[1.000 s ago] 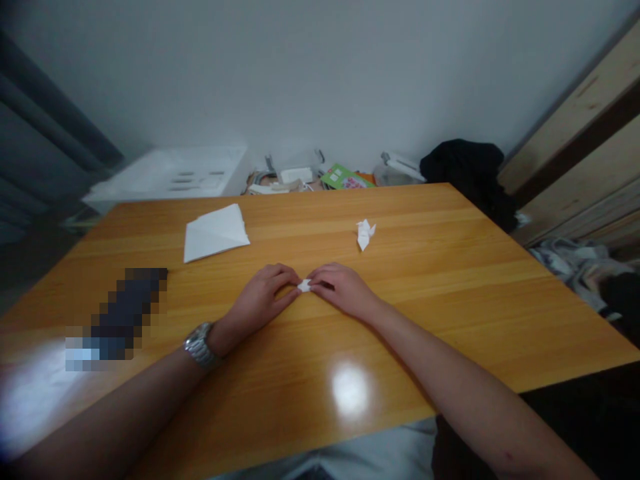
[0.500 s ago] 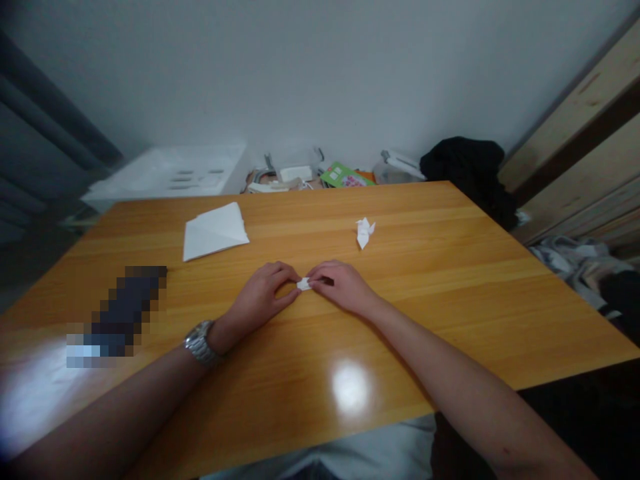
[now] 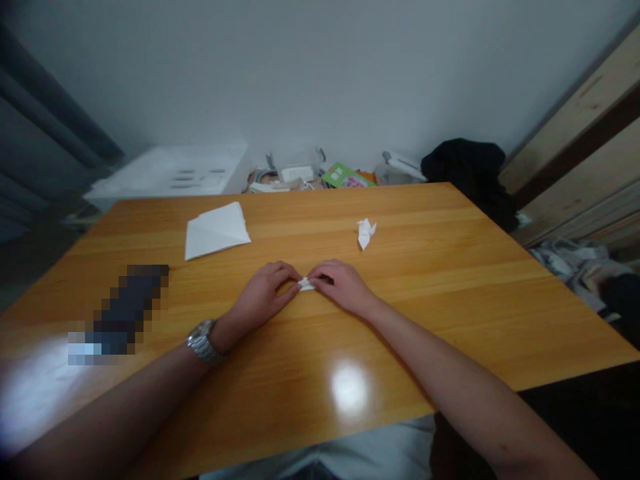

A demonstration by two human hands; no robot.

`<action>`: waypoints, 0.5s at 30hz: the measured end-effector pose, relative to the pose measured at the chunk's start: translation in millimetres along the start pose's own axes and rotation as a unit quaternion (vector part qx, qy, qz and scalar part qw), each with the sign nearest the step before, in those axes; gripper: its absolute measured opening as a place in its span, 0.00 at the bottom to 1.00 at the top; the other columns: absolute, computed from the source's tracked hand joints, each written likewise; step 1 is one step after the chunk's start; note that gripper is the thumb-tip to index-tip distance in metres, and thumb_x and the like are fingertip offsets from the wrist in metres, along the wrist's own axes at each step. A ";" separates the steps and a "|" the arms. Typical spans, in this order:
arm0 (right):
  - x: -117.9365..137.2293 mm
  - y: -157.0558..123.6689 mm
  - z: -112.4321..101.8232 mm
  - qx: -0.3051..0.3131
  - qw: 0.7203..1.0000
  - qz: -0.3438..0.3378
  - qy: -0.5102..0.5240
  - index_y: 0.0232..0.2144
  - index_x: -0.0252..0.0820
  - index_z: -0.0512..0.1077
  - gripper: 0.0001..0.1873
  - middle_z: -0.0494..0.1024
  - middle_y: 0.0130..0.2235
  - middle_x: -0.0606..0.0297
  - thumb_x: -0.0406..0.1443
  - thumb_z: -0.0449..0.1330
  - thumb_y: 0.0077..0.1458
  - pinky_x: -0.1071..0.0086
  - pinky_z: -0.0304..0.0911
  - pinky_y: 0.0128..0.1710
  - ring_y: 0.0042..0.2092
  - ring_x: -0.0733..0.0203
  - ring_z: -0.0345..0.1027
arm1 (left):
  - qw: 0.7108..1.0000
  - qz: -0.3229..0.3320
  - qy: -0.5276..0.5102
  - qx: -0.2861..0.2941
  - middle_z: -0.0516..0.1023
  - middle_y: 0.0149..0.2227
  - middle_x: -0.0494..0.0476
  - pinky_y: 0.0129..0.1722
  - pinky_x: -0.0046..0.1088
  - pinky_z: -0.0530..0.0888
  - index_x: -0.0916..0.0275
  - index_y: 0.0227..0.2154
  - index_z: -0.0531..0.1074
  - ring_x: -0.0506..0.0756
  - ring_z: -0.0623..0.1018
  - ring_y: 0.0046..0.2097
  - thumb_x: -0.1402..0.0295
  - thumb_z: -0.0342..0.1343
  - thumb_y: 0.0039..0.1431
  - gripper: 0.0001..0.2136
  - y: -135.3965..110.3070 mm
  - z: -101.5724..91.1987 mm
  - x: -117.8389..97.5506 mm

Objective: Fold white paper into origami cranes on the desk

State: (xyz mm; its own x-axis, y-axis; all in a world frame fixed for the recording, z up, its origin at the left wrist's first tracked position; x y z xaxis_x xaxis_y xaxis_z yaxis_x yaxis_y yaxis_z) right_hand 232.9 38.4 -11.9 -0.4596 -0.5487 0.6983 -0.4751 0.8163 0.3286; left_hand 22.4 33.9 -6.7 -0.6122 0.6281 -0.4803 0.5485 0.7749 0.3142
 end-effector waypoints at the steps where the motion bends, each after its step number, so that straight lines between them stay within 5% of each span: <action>1: -0.1 0.0 0.0 0.000 1.000 -0.002 0.002 0.37 0.42 0.79 0.05 0.83 0.40 0.61 0.34 0.62 0.64 0.62 0.66 0.47 0.43 0.57 0.74 | 1.000 -0.001 -0.001 -0.004 0.77 0.44 0.57 0.50 0.38 0.72 0.61 0.43 0.76 0.58 0.75 0.47 0.67 0.56 0.67 0.07 -0.1 0.3 0.2; 15: 5.2 -2.5 -2.2 -0.007 1.000 -0.002 -0.005 0.42 0.42 0.77 0.06 0.79 0.40 0.62 0.33 0.64 0.61 0.66 0.65 0.43 0.42 0.59 0.72 | 0.999 -0.016 -0.026 -0.010 0.77 0.43 0.57 0.49 0.37 0.73 0.61 0.41 0.76 0.57 0.75 0.46 0.68 0.57 0.66 0.06 1.0 -1.5 -0.4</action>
State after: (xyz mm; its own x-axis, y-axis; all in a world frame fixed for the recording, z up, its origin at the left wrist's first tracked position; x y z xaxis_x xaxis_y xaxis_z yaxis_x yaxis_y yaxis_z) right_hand 233.3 33.9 -7.7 -0.4654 -0.5542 0.6901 -0.4662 0.8163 0.3410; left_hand 22.3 34.6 -5.1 -0.5983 0.5986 -0.5327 0.5172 0.7963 0.3138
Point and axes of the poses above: each hand's wrist, its own y-axis towards the middle knuckle, its own z-axis out of the palm, x = y × z, the point moved 2 cm from there along y, towards the middle knuckle
